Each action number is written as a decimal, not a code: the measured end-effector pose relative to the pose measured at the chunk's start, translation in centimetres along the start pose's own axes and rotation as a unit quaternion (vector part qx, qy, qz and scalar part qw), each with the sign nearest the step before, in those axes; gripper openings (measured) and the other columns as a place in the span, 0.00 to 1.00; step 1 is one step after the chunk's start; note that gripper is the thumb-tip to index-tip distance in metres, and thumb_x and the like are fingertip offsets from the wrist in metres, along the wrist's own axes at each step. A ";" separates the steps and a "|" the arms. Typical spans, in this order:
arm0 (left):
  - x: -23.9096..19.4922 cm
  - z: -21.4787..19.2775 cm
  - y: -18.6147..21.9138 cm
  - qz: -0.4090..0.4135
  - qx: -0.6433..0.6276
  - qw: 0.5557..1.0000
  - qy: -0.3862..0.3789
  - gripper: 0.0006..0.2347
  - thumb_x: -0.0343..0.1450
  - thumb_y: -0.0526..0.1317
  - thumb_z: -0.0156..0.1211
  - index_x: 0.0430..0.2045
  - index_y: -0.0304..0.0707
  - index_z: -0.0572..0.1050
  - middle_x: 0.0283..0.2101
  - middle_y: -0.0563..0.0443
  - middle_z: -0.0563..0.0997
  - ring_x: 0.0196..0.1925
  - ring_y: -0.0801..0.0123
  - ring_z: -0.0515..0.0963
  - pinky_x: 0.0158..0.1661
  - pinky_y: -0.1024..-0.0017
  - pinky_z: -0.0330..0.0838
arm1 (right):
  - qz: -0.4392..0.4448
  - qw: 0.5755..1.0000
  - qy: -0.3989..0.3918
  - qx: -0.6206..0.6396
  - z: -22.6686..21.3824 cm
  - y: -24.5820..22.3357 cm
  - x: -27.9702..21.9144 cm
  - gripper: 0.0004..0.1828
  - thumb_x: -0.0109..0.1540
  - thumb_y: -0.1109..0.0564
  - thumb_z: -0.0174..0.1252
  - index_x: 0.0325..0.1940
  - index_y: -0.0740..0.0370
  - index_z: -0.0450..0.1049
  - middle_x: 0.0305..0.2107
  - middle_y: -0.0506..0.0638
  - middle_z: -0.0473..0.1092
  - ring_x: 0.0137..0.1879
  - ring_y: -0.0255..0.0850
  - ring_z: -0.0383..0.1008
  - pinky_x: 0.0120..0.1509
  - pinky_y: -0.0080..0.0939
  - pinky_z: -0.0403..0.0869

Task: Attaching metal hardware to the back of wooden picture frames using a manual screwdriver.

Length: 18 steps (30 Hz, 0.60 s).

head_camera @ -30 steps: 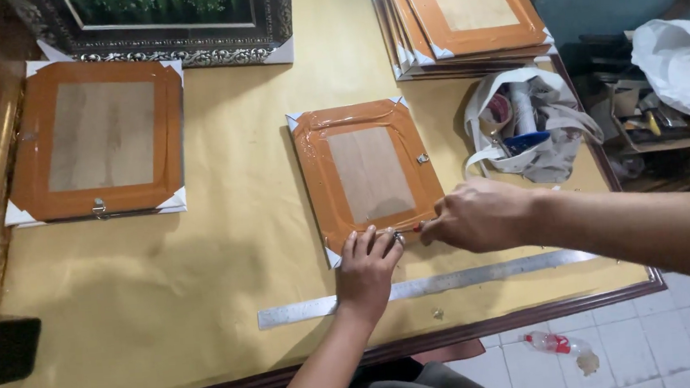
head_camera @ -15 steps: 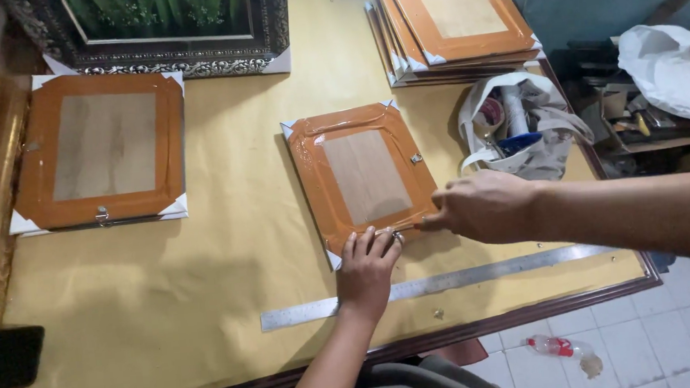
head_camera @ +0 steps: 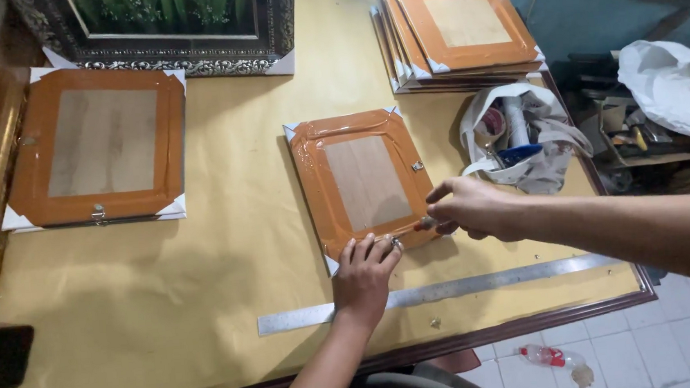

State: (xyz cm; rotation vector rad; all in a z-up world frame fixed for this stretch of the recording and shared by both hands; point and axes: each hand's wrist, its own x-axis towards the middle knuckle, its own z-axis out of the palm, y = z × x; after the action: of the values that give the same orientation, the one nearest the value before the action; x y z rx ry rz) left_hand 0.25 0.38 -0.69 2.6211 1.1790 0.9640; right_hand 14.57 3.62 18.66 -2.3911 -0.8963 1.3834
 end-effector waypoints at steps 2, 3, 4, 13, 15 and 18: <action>0.4 -0.2 0.1 0.000 0.000 1.000 0.010 0.09 0.64 0.36 0.53 0.33 0.58 0.72 0.39 0.64 0.72 0.48 0.70 0.71 0.52 0.62 0.60 | 0.011 0.997 -0.024 -0.070 -0.3 -1.2 -1.6 0.28 0.54 0.51 0.53 0.56 0.62 0.57 0.25 0.61 0.73 0.20 0.38 0.66 0.12 0.27 0.52; 0.3 -0.3 0.2 -0.003 0.001 1.000 0.017 0.08 0.64 0.37 0.53 0.32 0.58 0.73 0.39 0.64 0.72 0.48 0.70 0.71 0.51 0.63 0.60 | 0.024 0.988 -0.053 -0.141 -0.3 -1.7 -2.4 0.34 0.54 0.46 0.53 0.60 0.60 0.53 0.25 0.60 0.74 0.15 0.34 0.59 0.12 0.26 0.49; 0.2 -0.5 0.2 -0.004 0.002 1.000 0.015 0.08 0.64 0.37 0.53 0.32 0.58 0.73 0.39 0.64 0.72 0.48 0.70 0.71 0.51 0.63 0.60 | 0.024 0.988 -0.055 -0.140 -0.5 -1.5 -2.5 0.34 0.54 0.46 0.53 0.60 0.60 0.53 0.25 0.60 0.74 0.15 0.34 0.59 0.12 0.26 0.49; 0.5 0.3 -0.2 -0.007 -0.011 1.000 0.016 0.08 0.63 0.36 0.52 0.30 0.57 0.72 0.39 0.60 0.70 0.48 0.66 0.71 0.51 0.62 0.61 | -0.506 0.580 -0.100 -0.630 -1.9 0.6 -0.6 0.15 0.55 0.59 0.43 0.44 0.49 0.68 0.28 0.59 0.69 0.30 0.53 0.73 0.28 0.49 0.75; 0.1 0.5 0.1 -0.011 -0.011 1.000 0.008 0.07 0.63 0.37 0.53 0.29 0.57 0.72 0.39 0.60 0.70 0.49 0.66 0.70 0.52 0.62 0.60 | -0.408 0.737 -0.101 -0.530 -1.2 1.3 -0.4 0.19 0.56 0.61 0.45 0.48 0.46 0.70 0.22 0.57 0.71 0.27 0.51 0.75 0.29 0.46 0.75; 0.2 -0.2 0.4 -0.016 -0.019 1.000 -0.002 0.06 0.63 0.36 0.53 0.28 0.56 0.73 0.39 0.60 0.70 0.49 0.66 0.71 0.51 0.62 0.60 | -0.141 0.904 0.014 -0.403 0.6 0.6 -1.1 0.12 0.52 0.47 0.54 0.38 0.31 0.73 0.32 0.40 0.74 0.43 0.43 0.74 0.43 0.42 0.73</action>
State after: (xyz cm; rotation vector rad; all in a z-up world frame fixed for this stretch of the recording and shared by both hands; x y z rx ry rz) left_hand 0.42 0.21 -0.29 2.5656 1.1862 0.9657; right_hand 13.91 2.41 18.80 -2.6168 -2.0252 0.9622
